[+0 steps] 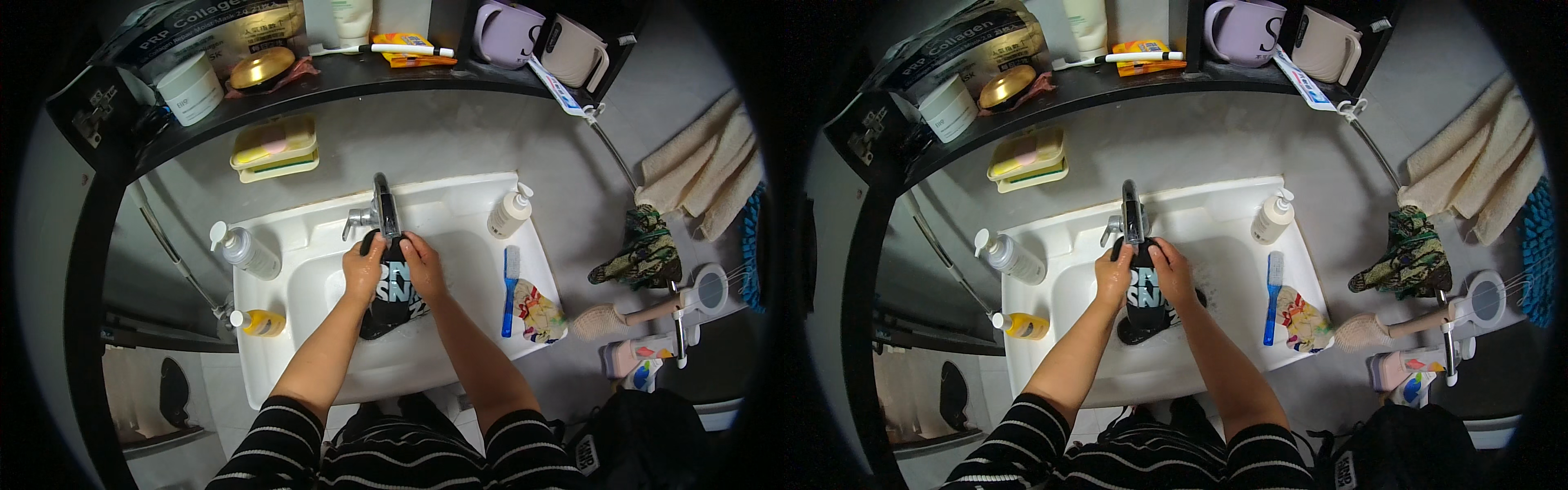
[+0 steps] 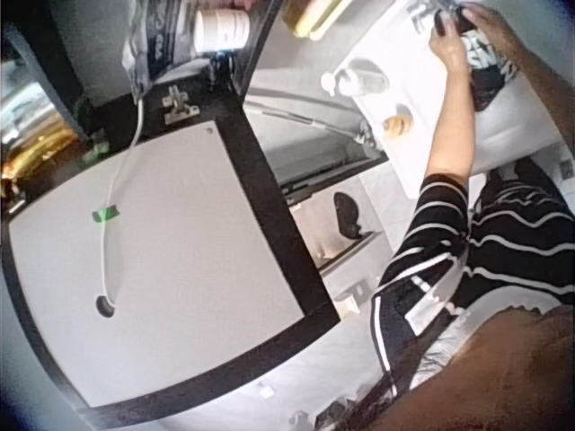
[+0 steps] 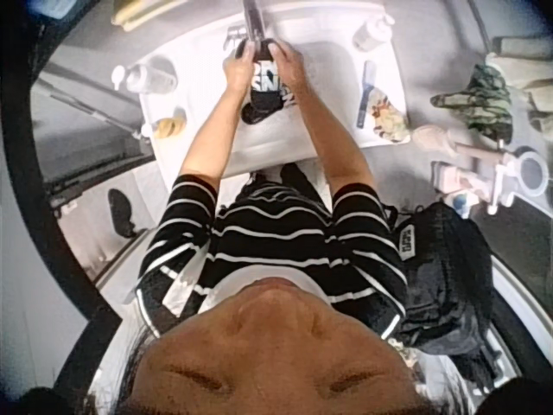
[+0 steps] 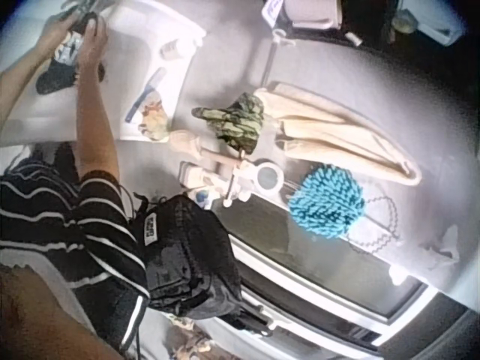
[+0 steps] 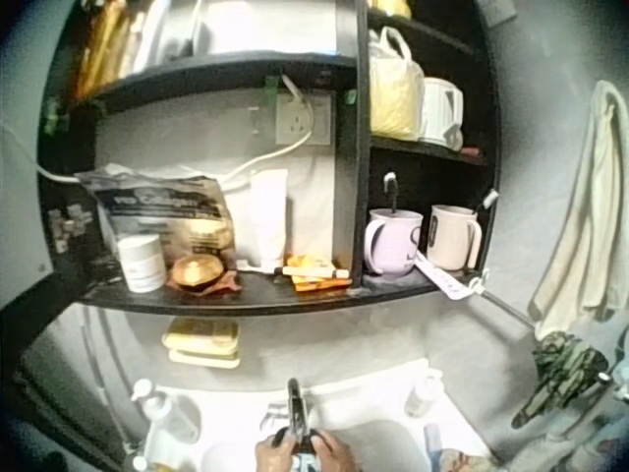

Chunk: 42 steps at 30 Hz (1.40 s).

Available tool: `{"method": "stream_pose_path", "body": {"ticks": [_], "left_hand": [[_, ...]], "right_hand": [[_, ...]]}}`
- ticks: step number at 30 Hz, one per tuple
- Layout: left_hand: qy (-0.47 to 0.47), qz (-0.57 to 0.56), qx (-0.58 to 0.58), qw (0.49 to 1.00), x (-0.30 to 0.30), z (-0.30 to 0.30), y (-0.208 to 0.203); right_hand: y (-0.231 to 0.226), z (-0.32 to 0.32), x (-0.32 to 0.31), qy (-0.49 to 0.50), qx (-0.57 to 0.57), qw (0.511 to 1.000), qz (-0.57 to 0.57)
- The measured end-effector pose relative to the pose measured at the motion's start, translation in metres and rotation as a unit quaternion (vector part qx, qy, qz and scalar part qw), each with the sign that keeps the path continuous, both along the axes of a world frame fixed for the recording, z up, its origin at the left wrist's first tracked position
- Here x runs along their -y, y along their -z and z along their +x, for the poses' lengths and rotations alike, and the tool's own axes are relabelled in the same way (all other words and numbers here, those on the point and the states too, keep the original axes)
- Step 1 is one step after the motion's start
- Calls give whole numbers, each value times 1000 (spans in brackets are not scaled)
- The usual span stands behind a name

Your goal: The person scrubs a pair of black slippers with a blue brush in a bathroom sink. They rinse the slippers under running water and then wipe the sink with a cloth.

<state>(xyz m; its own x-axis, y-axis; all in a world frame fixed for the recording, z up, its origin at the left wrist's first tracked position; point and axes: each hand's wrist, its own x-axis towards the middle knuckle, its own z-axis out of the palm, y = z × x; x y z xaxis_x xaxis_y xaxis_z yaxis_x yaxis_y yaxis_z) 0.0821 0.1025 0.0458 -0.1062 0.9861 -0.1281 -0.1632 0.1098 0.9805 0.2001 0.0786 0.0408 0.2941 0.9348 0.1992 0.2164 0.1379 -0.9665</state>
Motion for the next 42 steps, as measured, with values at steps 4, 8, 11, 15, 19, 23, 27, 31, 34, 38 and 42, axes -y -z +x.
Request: {"method": "stream_pose_path", "body": {"ticks": [4,8,11,15,19,23,27,31,34,38,42], "left_hand": [[40,-7,4,999,8,-1,5],[100,29,-8,995,22,-8,8],[120,87,-53,987,25,-14,15],[58,43,75,995,20,-17,15],[39,9,93,995,18,-29,12],[49,-29,156,986,21,-27,7],[56,-51,231,970,25,-21,1],[65,-69,246,965,27,-24,-7],[67,-81,244,964,27,-28,-10],[43,-109,235,965,28,-33,-11],[26,-156,227,961,36,-36,-10]], "right_hand": [[21,4,-4,-12,-44,999,7],[-2,3,-1,1,-21,998,-54],[-27,3,-3,14,67,987,-142],[-7,1,-13,-91,14,989,-111],[-11,10,-6,-258,-235,932,-94],[-7,9,-5,-236,-284,921,-123],[-4,-4,-10,-126,-188,958,-176],[-5,-3,-12,-126,-197,957,-173],[-8,3,-8,-149,-291,930,-168],[-11,2,-8,-129,-361,909,-166],[-4,1,-12,-133,-244,948,-153]]}}
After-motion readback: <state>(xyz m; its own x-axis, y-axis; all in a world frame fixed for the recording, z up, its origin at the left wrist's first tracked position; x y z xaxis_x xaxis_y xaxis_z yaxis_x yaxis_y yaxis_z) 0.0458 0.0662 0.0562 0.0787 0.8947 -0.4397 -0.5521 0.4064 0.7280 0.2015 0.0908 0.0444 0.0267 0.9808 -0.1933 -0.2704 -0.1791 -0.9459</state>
